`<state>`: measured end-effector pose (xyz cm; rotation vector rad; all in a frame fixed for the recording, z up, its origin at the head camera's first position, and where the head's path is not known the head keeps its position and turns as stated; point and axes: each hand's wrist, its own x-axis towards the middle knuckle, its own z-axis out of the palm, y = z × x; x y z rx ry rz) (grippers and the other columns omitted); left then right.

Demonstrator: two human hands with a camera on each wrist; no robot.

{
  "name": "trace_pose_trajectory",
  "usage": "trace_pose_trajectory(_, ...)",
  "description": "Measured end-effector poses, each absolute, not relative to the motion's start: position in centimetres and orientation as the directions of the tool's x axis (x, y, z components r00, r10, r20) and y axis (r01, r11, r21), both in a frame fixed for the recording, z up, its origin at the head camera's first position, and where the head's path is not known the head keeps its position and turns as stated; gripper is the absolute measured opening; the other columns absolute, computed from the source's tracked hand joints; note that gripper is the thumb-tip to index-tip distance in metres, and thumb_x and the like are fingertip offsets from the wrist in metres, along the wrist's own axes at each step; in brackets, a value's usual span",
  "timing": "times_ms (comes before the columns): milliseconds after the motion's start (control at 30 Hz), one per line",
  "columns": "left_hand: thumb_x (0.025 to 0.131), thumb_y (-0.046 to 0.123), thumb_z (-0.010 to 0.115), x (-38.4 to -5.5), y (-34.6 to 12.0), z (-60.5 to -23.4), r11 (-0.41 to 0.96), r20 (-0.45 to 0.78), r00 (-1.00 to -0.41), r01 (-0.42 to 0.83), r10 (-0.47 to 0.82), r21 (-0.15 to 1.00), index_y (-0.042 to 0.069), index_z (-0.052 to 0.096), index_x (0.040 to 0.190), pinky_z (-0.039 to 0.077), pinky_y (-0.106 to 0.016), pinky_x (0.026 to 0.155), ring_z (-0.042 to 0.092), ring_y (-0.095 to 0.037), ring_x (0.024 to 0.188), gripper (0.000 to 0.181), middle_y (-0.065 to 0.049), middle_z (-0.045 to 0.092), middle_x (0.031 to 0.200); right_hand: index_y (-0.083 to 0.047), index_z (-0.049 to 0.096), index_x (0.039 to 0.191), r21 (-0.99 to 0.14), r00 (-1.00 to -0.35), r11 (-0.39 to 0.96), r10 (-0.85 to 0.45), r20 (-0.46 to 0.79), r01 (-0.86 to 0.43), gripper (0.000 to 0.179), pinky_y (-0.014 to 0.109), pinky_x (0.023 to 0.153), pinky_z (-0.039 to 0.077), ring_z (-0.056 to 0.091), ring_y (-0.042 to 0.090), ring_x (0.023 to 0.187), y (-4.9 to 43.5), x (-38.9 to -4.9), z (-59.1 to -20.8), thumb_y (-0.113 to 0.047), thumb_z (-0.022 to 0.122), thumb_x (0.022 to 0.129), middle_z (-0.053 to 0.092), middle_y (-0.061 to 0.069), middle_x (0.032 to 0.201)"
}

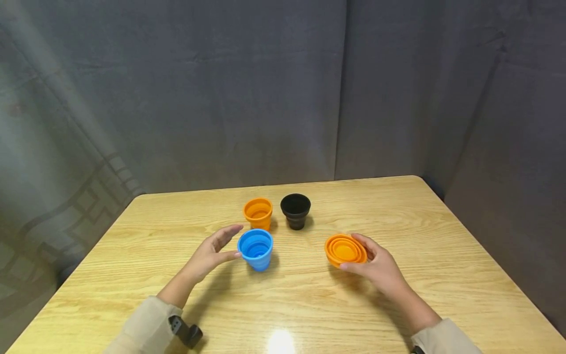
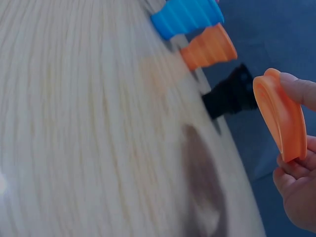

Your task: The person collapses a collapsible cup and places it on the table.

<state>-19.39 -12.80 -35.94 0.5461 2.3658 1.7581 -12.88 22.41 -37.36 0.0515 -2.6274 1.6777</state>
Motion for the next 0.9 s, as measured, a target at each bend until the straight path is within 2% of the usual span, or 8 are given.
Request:
trace_pose_trajectory(100, 0.074, 0.005, 0.066, -19.7, -12.9, -36.4, 0.255, 0.094, -0.923, 0.2, 0.374, 0.946, 0.006, 0.042, 0.125, 0.02, -0.042, 0.099, 0.029, -0.023, 0.122, 0.057, -0.008, 0.04, 0.129, 0.0, 0.032, 0.13, -0.904, -1.0, 0.426, 0.0, 0.021, -0.019, 0.075, 0.01, 0.075, 0.038, 0.044, 0.002, 0.1, 23.0, -13.0, -37.8, -0.025, 0.071, 0.07, 0.036, 0.019, 0.128)
trace_pose_trajectory(300, 0.074, 0.006, 0.066, -19.8, -12.6, -36.3, 0.251, 0.067, -0.913, 0.18, 0.403, 0.951, 0.003, 0.039, 0.127, 0.019, -0.041, 0.1, 0.028, -0.025, 0.123, 0.059, -0.011, 0.038, 0.131, 0.001, 0.029, 0.131, -0.896, -0.999, 0.442, 0.008, -0.043, 0.042, 0.078, 0.008, 0.074, 0.036, 0.038, 0.027, 0.111, 24.1, -13.1, -38.7, -0.026, 0.071, 0.07, 0.032, 0.022, 0.131)
trace_pose_trajectory(400, 0.074, 0.006, 0.066, -20.0, -12.5, -36.4, 0.245, 0.05, -0.908, 0.165, 0.416, 0.955, 0.0, 0.037, 0.127, 0.019, -0.042, 0.1, 0.027, -0.026, 0.123, 0.061, -0.013, 0.037, 0.131, 0.002, 0.028, 0.131, -0.886, -0.997, 0.459, 0.009, -0.079, 0.074, 0.081, 0.022, 0.085, 0.038, 0.036, 0.031, 0.113, 24.4, -13.2, -39.2, -0.029, 0.071, 0.069, 0.031, 0.023, 0.131)
trace_pose_trajectory(533, 0.073, 0.006, 0.067, -20.2, -12.6, -37.1, 0.242, 0.031, -0.905, 0.146, 0.425, 0.959, -0.001, 0.036, 0.128, 0.02, -0.043, 0.099, 0.027, -0.029, 0.122, 0.063, -0.014, 0.037, 0.13, 0.003, 0.029, 0.131, -0.867, -0.993, 0.488, -0.007, -0.118, 0.1, 0.084, 0.045, 0.091, 0.031, 0.034, 0.034, 0.115, 24.6, -13.4, -39.9, -0.031, 0.072, 0.067, 0.031, 0.025, 0.13)
trace_pose_trajectory(700, 0.072, 0.007, 0.069, -20.4, -12.7, -37.5, 0.253, 0.009, -0.898, 0.134, 0.44, 0.958, -0.002, 0.035, 0.128, 0.022, -0.045, 0.098, 0.029, -0.032, 0.121, 0.065, -0.017, 0.038, 0.129, 0.004, 0.029, 0.13, -0.845, -0.99, 0.527, -0.04, -0.135, 0.094, 0.086, 0.048, 0.09, 0.03, 0.034, 0.037, 0.114, 24.8, -13.4, -40.4, -0.032, 0.073, 0.066, 0.033, 0.028, 0.128)
trace_pose_trajectory(900, 0.072, 0.005, 0.068, -20.6, -12.6, -37.5, 0.238, 0.008, -0.887, 0.132, 0.462, 0.962, -0.003, 0.033, 0.128, 0.023, -0.043, 0.098, 0.033, -0.031, 0.119, 0.066, -0.017, 0.039, 0.128, 0.009, 0.029, 0.128, -0.789, -0.991, 0.614, -0.092, -0.102, 0.024, 0.089, 0.053, 0.089, 0.028, 0.03, 0.044, 0.114, 24.8, -13.4, -40.2, -0.032, 0.075, 0.063, 0.032, 0.032, 0.126)
